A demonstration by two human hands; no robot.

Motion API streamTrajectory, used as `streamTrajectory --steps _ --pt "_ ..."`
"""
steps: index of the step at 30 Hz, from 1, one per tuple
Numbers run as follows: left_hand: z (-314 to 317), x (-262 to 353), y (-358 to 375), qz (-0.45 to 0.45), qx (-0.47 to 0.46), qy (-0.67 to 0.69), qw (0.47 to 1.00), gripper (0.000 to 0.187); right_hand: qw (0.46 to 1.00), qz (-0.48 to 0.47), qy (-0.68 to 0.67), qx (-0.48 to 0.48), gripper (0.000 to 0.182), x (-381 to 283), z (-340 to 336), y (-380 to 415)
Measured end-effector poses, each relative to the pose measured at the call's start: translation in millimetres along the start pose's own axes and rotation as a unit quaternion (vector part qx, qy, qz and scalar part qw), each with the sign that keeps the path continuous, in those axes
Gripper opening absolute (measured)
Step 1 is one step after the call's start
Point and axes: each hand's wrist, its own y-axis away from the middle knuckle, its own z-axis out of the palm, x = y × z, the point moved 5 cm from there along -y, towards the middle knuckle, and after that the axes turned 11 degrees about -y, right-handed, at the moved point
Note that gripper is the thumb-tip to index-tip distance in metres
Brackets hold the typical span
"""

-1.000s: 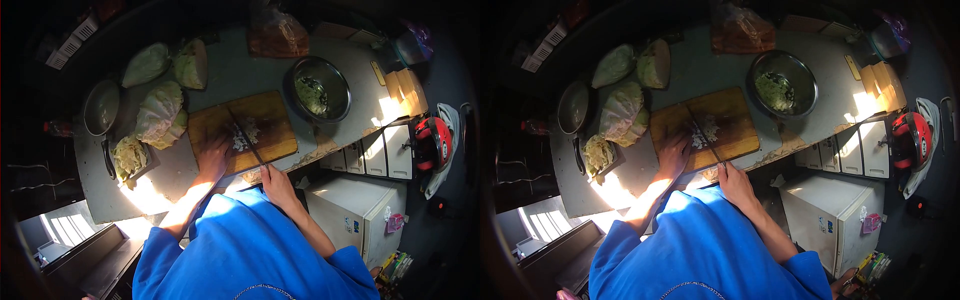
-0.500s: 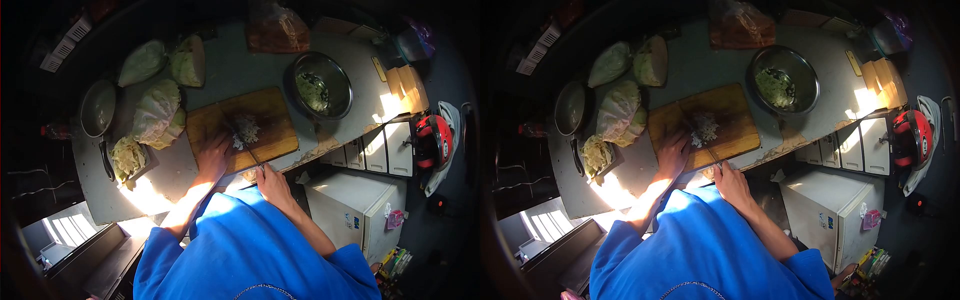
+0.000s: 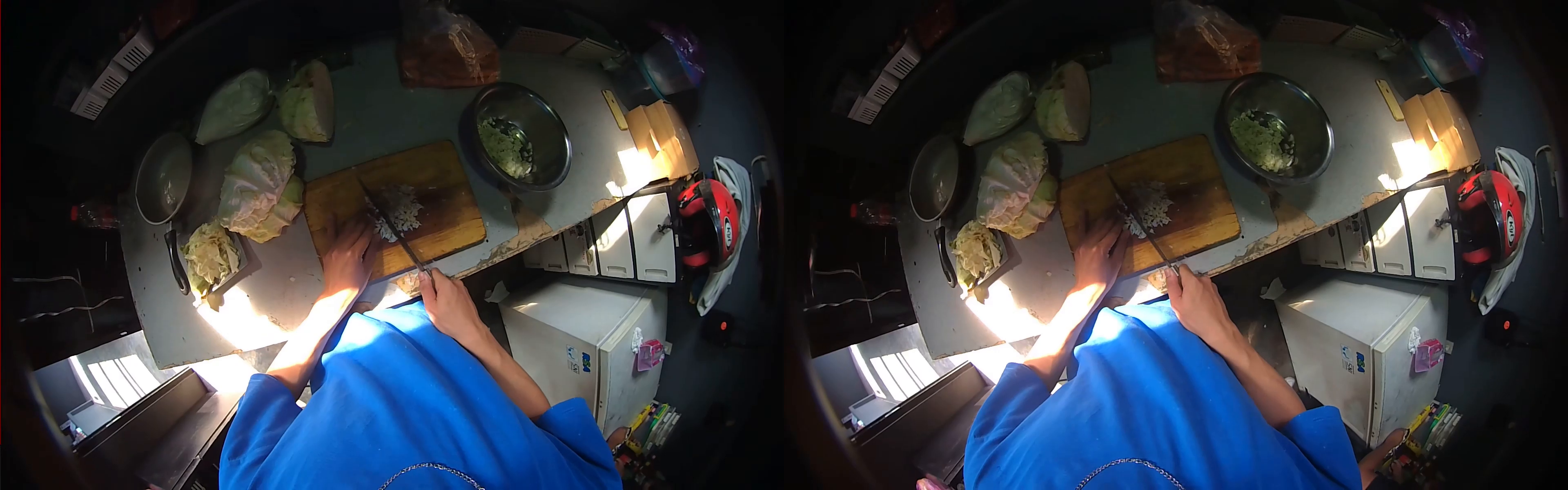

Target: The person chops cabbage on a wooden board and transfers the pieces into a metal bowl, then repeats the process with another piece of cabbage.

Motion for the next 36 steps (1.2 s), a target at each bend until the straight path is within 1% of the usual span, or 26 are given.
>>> streamTrajectory --steps 1,3,7,9,10,12,16,19,21,24,28,31,33,36 --pt "0 0 -1 0.001 -0.002 0.000 1.000 0.024 1.000 0.002 -0.001 0.001 0.036 -1 3 0" --pt "-1 0 -1 0.004 -0.007 0.002 1.000 0.024 0.998 0.037 0.043 0.013 0.036 1 7 2" --pt "2 -5 1 0.001 -0.009 0.007 1.000 0.023 0.996 0.036 0.070 0.029 0.036 10 9 -2" --pt "1 -9 3 -0.023 -0.002 0.042 0.999 0.023 0.999 -0.020 0.024 0.023 0.035 10 5 -4" --pt "0 -9 2 -0.024 -0.003 0.043 0.999 0.023 0.999 -0.019 0.025 0.023 0.035 9 2 -3" --pt "-3 -10 1 -0.018 -0.015 0.022 0.999 0.022 1.000 -0.011 -0.015 0.023 0.034 4 -2 0" --pt "3 -11 0 -0.024 -0.002 0.037 0.999 0.021 1.000 -0.012 -0.010 0.008 0.035 7 2 -2" --pt "-2 -8 -1 -0.011 0.007 0.009 1.000 0.022 1.000 -0.011 0.014 0.009 0.037 12 10 -4" --pt "-4 -11 -1 -0.059 0.003 0.047 0.997 0.023 0.999 0.013 0.038 0.011 0.038 12 9 -7" --pt "-14 -9 -3 -0.026 0.009 0.006 1.000 0.026 1.000 -0.012 0.018 0.012 0.037 11 7 -6" --pt "-13 2 -2 -0.059 0.007 0.011 0.998 0.027 1.000 -0.022 -0.004 0.001 0.037 7 9 -2" --pt "-1 2 -4 -0.037 0.005 0.024 0.999 0.028 1.000 -0.024 -0.001 0.004 0.036 8 10 -2" --pt "2 1 -5 -0.005 0.003 0.001 1.000 0.026 0.999 -0.033 -0.005 0.021 0.036 5 8 -2" --pt "-2 0 -5 -0.021 0.013 0.021 0.999 0.022 0.999 -0.033 -0.035 0.019 0.035 -4 4 1"
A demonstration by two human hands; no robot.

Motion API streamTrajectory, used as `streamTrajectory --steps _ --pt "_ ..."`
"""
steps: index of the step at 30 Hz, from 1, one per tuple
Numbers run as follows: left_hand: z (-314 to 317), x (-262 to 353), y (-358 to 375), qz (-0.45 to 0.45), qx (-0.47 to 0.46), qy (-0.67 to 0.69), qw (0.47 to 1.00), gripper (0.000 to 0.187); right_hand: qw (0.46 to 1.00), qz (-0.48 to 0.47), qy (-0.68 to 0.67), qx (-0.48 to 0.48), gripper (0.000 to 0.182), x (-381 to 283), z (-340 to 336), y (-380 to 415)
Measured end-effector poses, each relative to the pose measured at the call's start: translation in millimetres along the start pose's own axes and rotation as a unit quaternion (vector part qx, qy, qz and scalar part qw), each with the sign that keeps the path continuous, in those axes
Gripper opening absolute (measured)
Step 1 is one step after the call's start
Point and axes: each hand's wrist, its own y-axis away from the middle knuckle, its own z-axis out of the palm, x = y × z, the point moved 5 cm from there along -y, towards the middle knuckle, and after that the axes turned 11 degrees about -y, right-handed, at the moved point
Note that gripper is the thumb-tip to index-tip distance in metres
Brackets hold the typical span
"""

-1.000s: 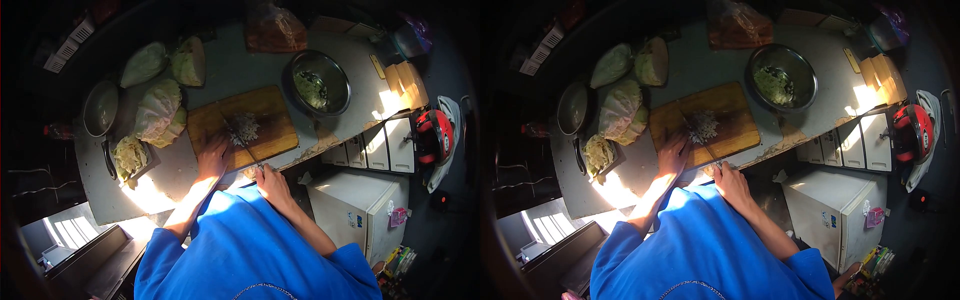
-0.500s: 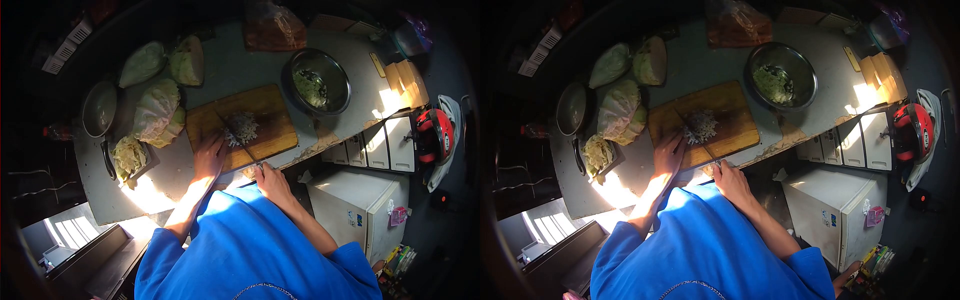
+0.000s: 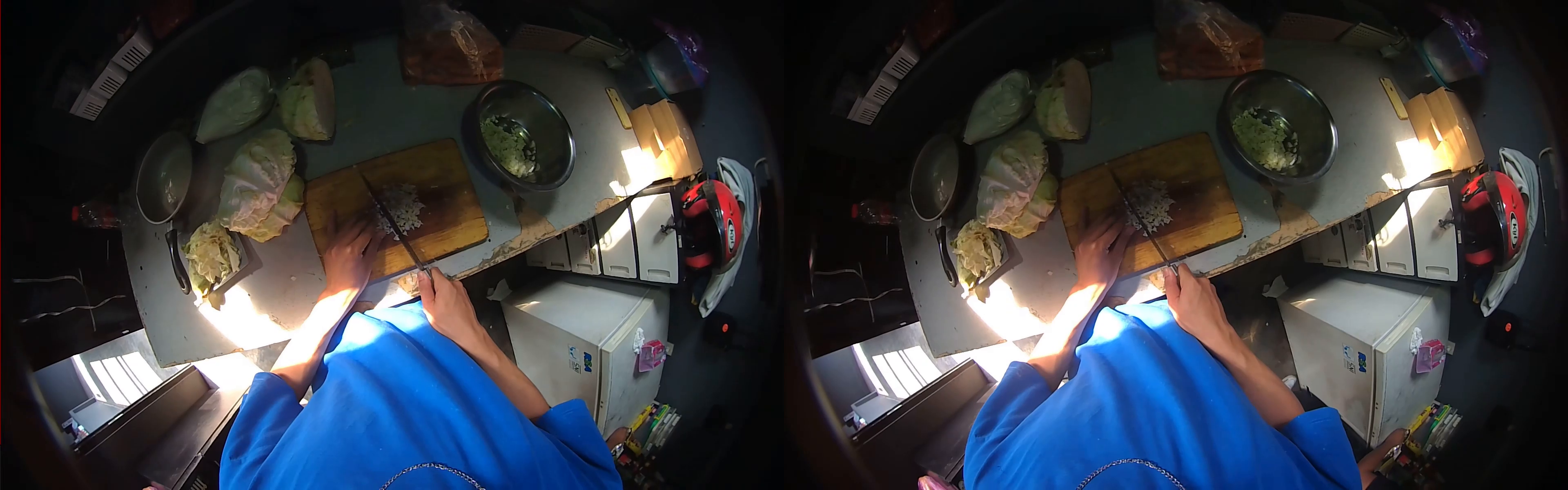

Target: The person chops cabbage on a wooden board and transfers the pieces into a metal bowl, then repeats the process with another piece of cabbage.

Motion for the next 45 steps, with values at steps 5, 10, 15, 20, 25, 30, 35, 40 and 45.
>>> streamTrajectory --steps 5,10,15,20,25,30,35,40,45 --pt "-4 -4 5 -0.025 -0.009 -0.002 1.000 0.020 0.999 0.036 0.035 -0.014 0.037 6 4 -2" --pt "-2 -2 4 0.016 -0.020 -0.043 0.999 0.023 0.997 0.030 0.077 -0.006 0.039 14 6 -5" --pt "-3 -5 8 -0.013 -0.014 -0.010 1.000 0.021 1.000 0.007 0.020 -0.017 0.039 12 0 -1" --pt "-1 -5 7 -0.002 -0.016 -0.024 1.000 0.019 0.999 0.020 0.017 -0.022 0.038 8 4 -1" --pt "-4 -6 8 0.005 -0.014 -0.029 0.999 0.016 0.998 0.033 0.059 -0.019 0.040 9 7 -2" --pt "-4 -5 4 0.006 -0.001 -0.028 1.000 0.013 1.000 -0.002 0.017 -0.020 0.039 11 6 0" --pt "-5 -4 3 0.008 0.014 -0.020 1.000 0.012 0.999 0.030 0.014 -0.030 0.039 5 7 2" --pt "-5 -6 2 0.003 -0.009 -0.012 1.000 0.011 0.996 0.061 0.054 -0.037 0.039 8 8 -2" --pt "-8 -4 1 0.003 0.018 -0.007 1.000 0.010 0.999 0.023 0.007 -0.029 0.038 13 8 0"
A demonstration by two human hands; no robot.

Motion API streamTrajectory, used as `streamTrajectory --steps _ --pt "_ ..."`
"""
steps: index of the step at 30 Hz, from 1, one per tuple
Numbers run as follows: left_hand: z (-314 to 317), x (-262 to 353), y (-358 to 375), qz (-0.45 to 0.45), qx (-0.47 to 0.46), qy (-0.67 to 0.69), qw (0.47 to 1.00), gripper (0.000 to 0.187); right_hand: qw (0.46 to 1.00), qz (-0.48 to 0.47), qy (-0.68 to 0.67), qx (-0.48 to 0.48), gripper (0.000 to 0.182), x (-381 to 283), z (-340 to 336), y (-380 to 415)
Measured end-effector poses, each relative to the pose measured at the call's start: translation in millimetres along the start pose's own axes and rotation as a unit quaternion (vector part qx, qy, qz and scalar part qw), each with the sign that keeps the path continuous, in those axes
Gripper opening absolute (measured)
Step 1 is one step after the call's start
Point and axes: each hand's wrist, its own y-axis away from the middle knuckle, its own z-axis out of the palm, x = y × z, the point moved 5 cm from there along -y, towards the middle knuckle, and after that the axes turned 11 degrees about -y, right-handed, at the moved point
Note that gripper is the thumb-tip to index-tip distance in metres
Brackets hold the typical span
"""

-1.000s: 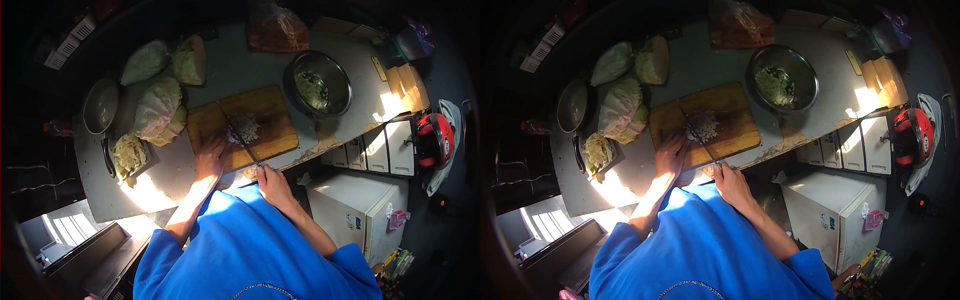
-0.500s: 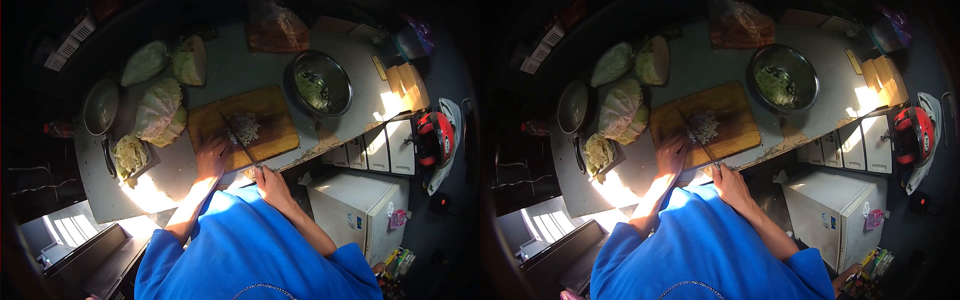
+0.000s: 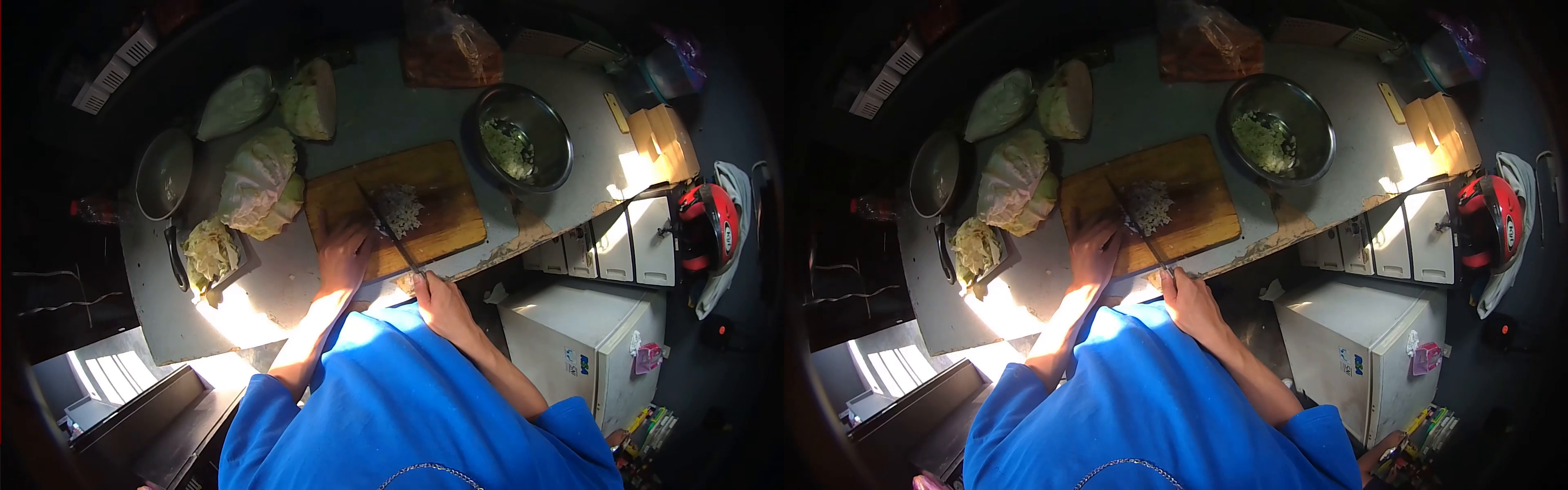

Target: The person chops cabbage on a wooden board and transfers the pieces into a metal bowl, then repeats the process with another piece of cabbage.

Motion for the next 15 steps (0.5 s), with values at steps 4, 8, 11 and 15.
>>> streamTrajectory --steps 4,8,11,15 --pt "18 -15 14 -0.111 -0.032 0.082 0.990 0.021 1.000 -0.003 -0.009 -0.015 0.037 -6 -1 3" --pt "27 -26 20 -0.182 -0.061 0.081 0.978 0.035 0.999 0.024 0.008 -0.019 0.038 -8 1 2" --pt "22 -22 19 -0.186 -0.086 0.068 0.976 0.042 0.999 0.032 0.022 -0.022 0.038 -5 2 2" --pt "5 -3 10 -0.131 -0.022 0.089 0.987 0.042 0.995 -0.082 -0.055 0.002 0.043 3 3 -3"
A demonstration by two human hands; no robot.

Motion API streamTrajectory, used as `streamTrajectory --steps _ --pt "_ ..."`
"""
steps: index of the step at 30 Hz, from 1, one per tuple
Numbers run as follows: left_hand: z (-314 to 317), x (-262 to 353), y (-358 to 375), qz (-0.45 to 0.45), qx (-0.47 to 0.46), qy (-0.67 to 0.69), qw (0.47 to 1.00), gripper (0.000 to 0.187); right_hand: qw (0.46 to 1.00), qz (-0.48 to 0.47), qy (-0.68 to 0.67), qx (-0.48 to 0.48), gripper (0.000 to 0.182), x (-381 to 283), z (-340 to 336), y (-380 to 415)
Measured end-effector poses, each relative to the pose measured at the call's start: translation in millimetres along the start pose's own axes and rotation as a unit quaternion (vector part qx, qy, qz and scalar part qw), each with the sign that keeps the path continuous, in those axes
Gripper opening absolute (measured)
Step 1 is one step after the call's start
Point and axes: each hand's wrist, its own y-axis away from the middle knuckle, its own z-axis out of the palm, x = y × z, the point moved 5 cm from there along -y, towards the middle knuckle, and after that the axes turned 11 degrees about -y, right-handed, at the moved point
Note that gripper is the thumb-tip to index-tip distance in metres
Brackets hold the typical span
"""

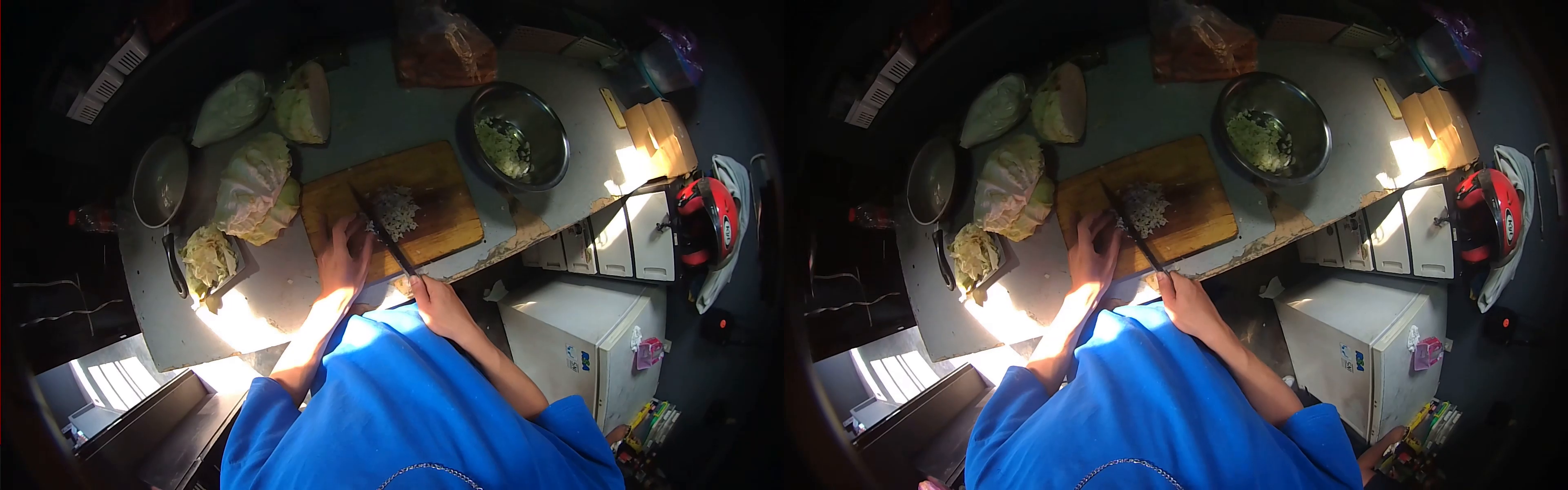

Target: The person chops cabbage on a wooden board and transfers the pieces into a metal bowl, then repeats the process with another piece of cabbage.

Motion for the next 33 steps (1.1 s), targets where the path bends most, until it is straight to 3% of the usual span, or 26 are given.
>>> streamTrajectory --steps 1,2,3,4,6,10,12,13,14,16,20,22,24,25,26,27,28,29,30,32,33 --pt "1 -1 -2 0.000 0.000 0.000 1.000 0.042 1.000 0.001 0.000 0.000 0.043 -3 -3 0" --pt "-1 8 -5 0.102 0.019 -0.027 0.994 0.042 0.981 0.142 -0.127 -0.031 0.044 5 -4 3" --pt "-2 16 -4 0.204 0.038 -0.055 0.977 0.043 0.926 0.277 -0.249 -0.061 0.045 6 -3 9" --pt "-4 15 -5 0.203 0.040 -0.055 0.977 0.043 0.926 0.276 -0.248 -0.061 0.045 -1 -9 8" --pt "7 18 -5 0.243 -0.076 -0.078 0.964 0.044 0.835 0.362 -0.408 -0.073 0.044 -7 -17 13" --pt "4 28 -12 0.228 -0.043 -0.046 0.972 0.054 0.800 0.392 -0.443 -0.095 0.043 -13 -42 23" --pt "7 52 -10 0.323 -0.086 -0.024 0.942 0.057 0.792 0.399 -0.452 -0.097 0.042 -14 -46 26" --pt "16 48 -11 0.337 -0.098 -0.076 0.934 0.061 0.791 0.405 -0.450 -0.093 0.042 -14 -47 27" --pt "18 43 -10 0.337 -0.098 -0.076 0.933 0.061 0.790 0.408 -0.448 -0.090 0.042 -14 -48 27" --pt "17 29 -20 0.242 -0.090 -0.077 0.963 0.061 0.788 0.403 -0.456 -0.092 0.042 -7 -51 31" --pt "10 35 -25 0.258 -0.057 -0.065 0.962 0.066 0.792 0.407 -0.446 -0.088 0.043 -3 -56 37" --pt "18 47 -21 0.324 -0.142 -0.068 0.933 0.063 0.794 0.407 -0.442 -0.090 0.043 -1 -58 38" --pt "15 32 -31 0.279 -0.094 -0.080 0.952 0.061 0.799 0.403 -0.438 -0.088 0.043 5 -57 40" --pt "12 26 -37 0.235 -0.048 -0.088 0.967 0.058 0.917 0.299 -0.262 -0.037 0.043 11 -68 36" --pt "15 26 -35 0.237 -0.052 -0.087 0.966 0.058 0.981 0.182 -0.070 0.016 0.043 8 -78 35" --pt "5 36 -35 0.234 -0.038 -0.055 0.970 0.056 0.979 0.192 0.049 0.053 0.035 -26 -86 33" --pt "-5 46 -36 0.230 -0.022 -0.024 0.973 0.053 0.978 0.195 0.046 0.055 0.035 -26 -82 35" --pt "-13 67 -27 0.277 -0.007 0.023 0.960 0.052 0.986 0.113 0.090 0.087 0.030 -33 -83 34" --pt "-12 82 -21 0.329 -0.055 0.063 0.941 0.043 0.984 0.028 0.133 0.116 0.026 -42 -82 34" --pt "2 90 -10 0.382 -0.150 -0.024 0.911 0.039 0.982 0.035 0.146 0.111 0.023 -50 -79 33" --pt "4 82 -12 0.382 -0.149 -0.024 0.912 0.039 0.980 0.040 0.171 0.096 0.023 -50 -78 34"
